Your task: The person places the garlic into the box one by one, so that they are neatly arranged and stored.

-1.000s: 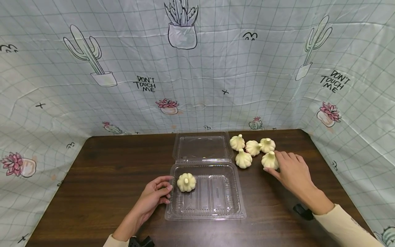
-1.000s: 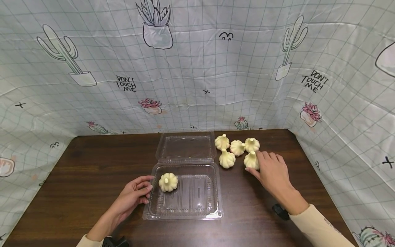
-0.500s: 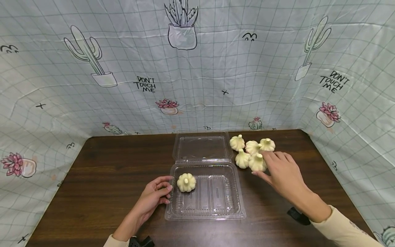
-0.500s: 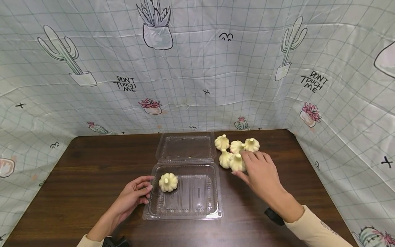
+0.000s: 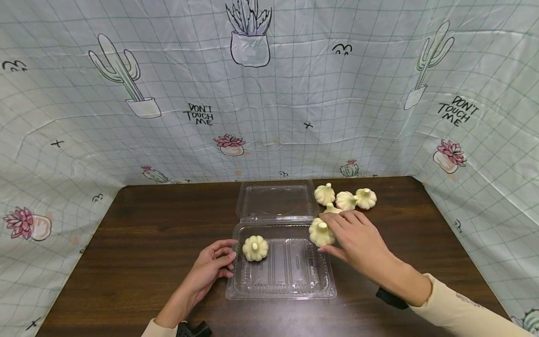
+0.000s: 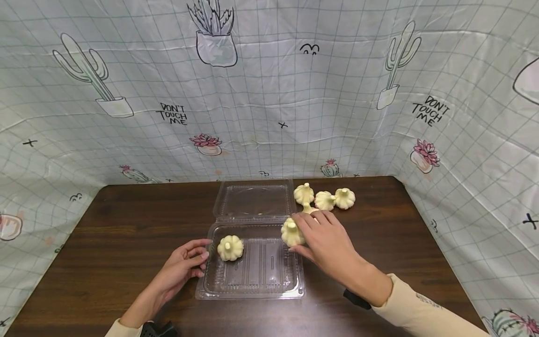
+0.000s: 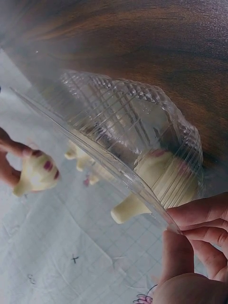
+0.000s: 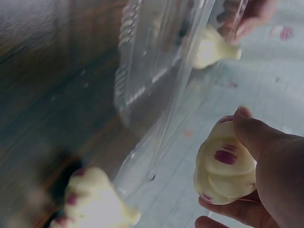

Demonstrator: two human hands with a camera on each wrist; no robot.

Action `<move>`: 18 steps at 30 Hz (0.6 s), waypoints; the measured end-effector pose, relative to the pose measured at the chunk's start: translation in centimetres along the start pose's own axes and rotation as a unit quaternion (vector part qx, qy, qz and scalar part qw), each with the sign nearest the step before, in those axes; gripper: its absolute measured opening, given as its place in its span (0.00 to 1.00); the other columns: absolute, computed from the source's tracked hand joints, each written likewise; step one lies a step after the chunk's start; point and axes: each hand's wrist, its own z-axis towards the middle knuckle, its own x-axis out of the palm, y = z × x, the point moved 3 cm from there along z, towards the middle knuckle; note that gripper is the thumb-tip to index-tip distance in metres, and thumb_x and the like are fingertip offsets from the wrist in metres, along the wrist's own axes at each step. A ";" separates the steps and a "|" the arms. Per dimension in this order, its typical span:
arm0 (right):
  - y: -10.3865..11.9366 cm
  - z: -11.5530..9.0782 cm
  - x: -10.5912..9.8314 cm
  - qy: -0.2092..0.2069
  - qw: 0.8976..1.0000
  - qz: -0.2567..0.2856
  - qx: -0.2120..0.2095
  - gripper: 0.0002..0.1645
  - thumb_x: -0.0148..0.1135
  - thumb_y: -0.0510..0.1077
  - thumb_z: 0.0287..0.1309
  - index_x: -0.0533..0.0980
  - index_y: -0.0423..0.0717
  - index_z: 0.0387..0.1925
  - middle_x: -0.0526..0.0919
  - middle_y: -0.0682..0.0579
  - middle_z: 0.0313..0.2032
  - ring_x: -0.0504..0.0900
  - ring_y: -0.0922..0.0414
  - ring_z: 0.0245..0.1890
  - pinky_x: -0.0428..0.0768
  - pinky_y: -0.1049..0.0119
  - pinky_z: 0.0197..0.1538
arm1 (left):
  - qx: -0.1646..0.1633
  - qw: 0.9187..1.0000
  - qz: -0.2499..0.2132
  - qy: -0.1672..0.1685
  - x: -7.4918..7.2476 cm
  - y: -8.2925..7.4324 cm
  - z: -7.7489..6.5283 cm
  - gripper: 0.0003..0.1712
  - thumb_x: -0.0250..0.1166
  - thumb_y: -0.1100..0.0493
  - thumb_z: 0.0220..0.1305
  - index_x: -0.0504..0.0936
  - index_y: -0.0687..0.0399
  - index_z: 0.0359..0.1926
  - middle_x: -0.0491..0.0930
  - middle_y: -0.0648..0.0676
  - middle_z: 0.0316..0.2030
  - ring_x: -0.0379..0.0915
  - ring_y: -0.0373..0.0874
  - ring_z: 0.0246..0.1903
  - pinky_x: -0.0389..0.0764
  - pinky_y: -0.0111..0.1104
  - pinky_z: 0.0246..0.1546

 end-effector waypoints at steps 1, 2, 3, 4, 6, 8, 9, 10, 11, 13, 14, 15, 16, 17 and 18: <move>0.3 0.2 0.1 0.004 1.000 -0.003 -0.009 0.44 0.62 0.69 0.55 0.79 0.39 0.59 0.87 0.47 0.50 0.83 0.46 0.45 0.81 0.51 0.54 | 0.000 1.000 -0.001 -0.001 0.0 0.0 0.0 0.29 0.61 0.65 0.78 0.65 0.73 0.73 0.75 0.49 0.41 0.74 0.37 0.33 0.82 0.26 0.32; 0.6 0.4 0.2 0.008 1.000 -0.005 -0.018 0.44 0.64 0.69 0.54 0.79 0.39 0.59 0.87 0.48 0.50 0.83 0.47 0.45 0.81 0.51 0.54 | 0.000 1.000 -0.001 -0.001 0.0 0.0 0.0 0.29 0.61 0.65 0.78 0.65 0.73 0.73 0.75 0.49 0.41 0.74 0.37 0.33 0.82 0.26 0.31; 0.8 0.6 0.4 0.014 1.000 -0.006 -0.026 0.43 0.65 0.69 0.54 0.79 0.40 0.58 0.87 0.49 0.49 0.83 0.47 0.45 0.81 0.52 0.54 | 0.001 1.000 -0.002 -0.001 0.0 0.0 0.0 0.29 0.61 0.65 0.78 0.65 0.73 0.73 0.75 0.49 0.41 0.74 0.37 0.32 0.82 0.26 0.31; 1.1 0.8 0.5 0.019 0.999 -0.007 -0.034 0.43 0.67 0.69 0.53 0.79 0.40 0.58 0.86 0.49 0.49 0.83 0.47 0.46 0.81 0.52 0.54 | 0.002 1.000 -0.002 -0.001 0.0 0.0 0.1 0.29 0.61 0.65 0.78 0.65 0.73 0.73 0.75 0.49 0.41 0.74 0.37 0.32 0.82 0.26 0.31; 1.7 1.1 0.8 0.032 0.998 -0.010 -0.048 0.44 0.70 0.69 0.52 0.79 0.41 0.58 0.86 0.50 0.49 0.83 0.48 0.46 0.82 0.53 0.54 | 0.003 1.000 -0.001 -0.001 0.0 0.0 0.1 0.29 0.61 0.65 0.78 0.65 0.74 0.73 0.75 0.49 0.41 0.74 0.37 0.32 0.82 0.26 0.31; 2.3 1.4 1.1 0.045 0.997 -0.008 -0.061 0.45 0.73 0.70 0.51 0.78 0.42 0.59 0.86 0.51 0.49 0.83 0.49 0.47 0.82 0.54 0.55 | 0.004 1.000 0.000 0.000 0.0 0.0 0.1 0.29 0.60 0.65 0.78 0.64 0.74 0.73 0.75 0.49 0.41 0.74 0.37 0.32 0.82 0.26 0.31; 2.6 1.6 1.3 0.050 0.996 -0.006 -0.067 0.45 0.74 0.70 0.50 0.78 0.42 0.59 0.86 0.51 0.49 0.83 0.50 0.48 0.82 0.55 0.56 | 0.004 1.000 0.001 0.001 0.0 0.0 0.1 0.29 0.60 0.66 0.78 0.64 0.74 0.73 0.75 0.49 0.41 0.74 0.37 0.32 0.82 0.26 0.31; 2.8 1.7 1.5 0.055 0.996 -0.005 -0.073 0.46 0.75 0.70 0.50 0.78 0.43 0.59 0.86 0.52 0.49 0.83 0.50 0.48 0.82 0.55 0.56 | 0.003 1.000 0.001 0.000 0.0 0.0 0.1 0.29 0.60 0.65 0.78 0.64 0.74 0.73 0.75 0.49 0.41 0.74 0.37 0.32 0.82 0.26 0.31; 3.1 1.8 1.6 0.060 0.995 -0.004 -0.079 0.46 0.75 0.70 0.50 0.78 0.43 0.59 0.86 0.53 0.48 0.83 0.51 0.48 0.81 0.56 0.56 | 0.002 1.000 0.001 0.000 -0.1 0.0 0.1 0.29 0.60 0.65 0.78 0.64 0.74 0.73 0.75 0.49 0.41 0.74 0.37 0.32 0.82 0.26 0.31; 3.6 2.1 1.9 0.067 0.994 -0.002 -0.091 0.45 0.77 0.70 0.50 0.79 0.44 0.59 0.86 0.53 0.49 0.83 0.52 0.49 0.81 0.57 0.56 | 0.000 1.000 0.001 0.000 -0.1 0.0 0.0 0.30 0.60 0.65 0.78 0.64 0.73 0.74 0.75 0.49 0.41 0.74 0.37 0.32 0.82 0.26 0.31; 3.8 2.1 2.0 0.070 0.993 -0.002 -0.097 0.45 0.77 0.70 0.50 0.79 0.44 0.60 0.86 0.54 0.49 0.83 0.52 0.49 0.81 0.57 0.57 | 0.000 1.000 0.001 0.000 -0.1 0.0 0.0 0.30 0.60 0.65 0.78 0.64 0.73 0.74 0.75 0.49 0.41 0.74 0.37 0.33 0.82 0.26 0.31; 4.0 2.3 2.1 0.074 0.992 -0.005 -0.103 0.45 0.77 0.70 0.50 0.79 0.45 0.60 0.86 0.54 0.50 0.83 0.53 0.49 0.81 0.58 0.57 | -0.001 1.000 0.000 0.000 -0.1 0.0 0.0 0.30 0.60 0.65 0.78 0.64 0.73 0.74 0.75 0.49 0.41 0.74 0.37 0.33 0.82 0.26 0.31; 4.2 2.4 2.2 0.078 0.991 -0.006 -0.108 0.45 0.76 0.70 0.51 0.79 0.44 0.60 0.86 0.54 0.50 0.82 0.53 0.49 0.80 0.58 0.57 | -0.001 1.000 -0.001 0.000 -0.1 0.0 0.0 0.30 0.60 0.65 0.78 0.64 0.73 0.74 0.75 0.49 0.41 0.74 0.37 0.33 0.81 0.26 0.31; 4.4 2.5 2.2 0.081 0.990 -0.008 -0.113 0.45 0.75 0.70 0.52 0.79 0.44 0.60 0.86 0.54 0.51 0.82 0.53 0.49 0.80 0.58 0.57 | -0.002 1.000 -0.001 0.000 -0.1 0.0 0.0 0.30 0.60 0.65 0.78 0.64 0.73 0.74 0.75 0.49 0.41 0.74 0.37 0.33 0.81 0.26 0.31; 4.5 2.6 2.3 0.084 0.989 -0.009 -0.118 0.44 0.75 0.70 0.52 0.79 0.44 0.60 0.86 0.54 0.52 0.82 0.53 0.49 0.80 0.58 0.57 | -0.002 1.000 -0.001 0.001 -0.1 0.0 0.0 0.30 0.60 0.65 0.78 0.64 0.73 0.74 0.75 0.49 0.41 0.73 0.37 0.33 0.81 0.26 0.31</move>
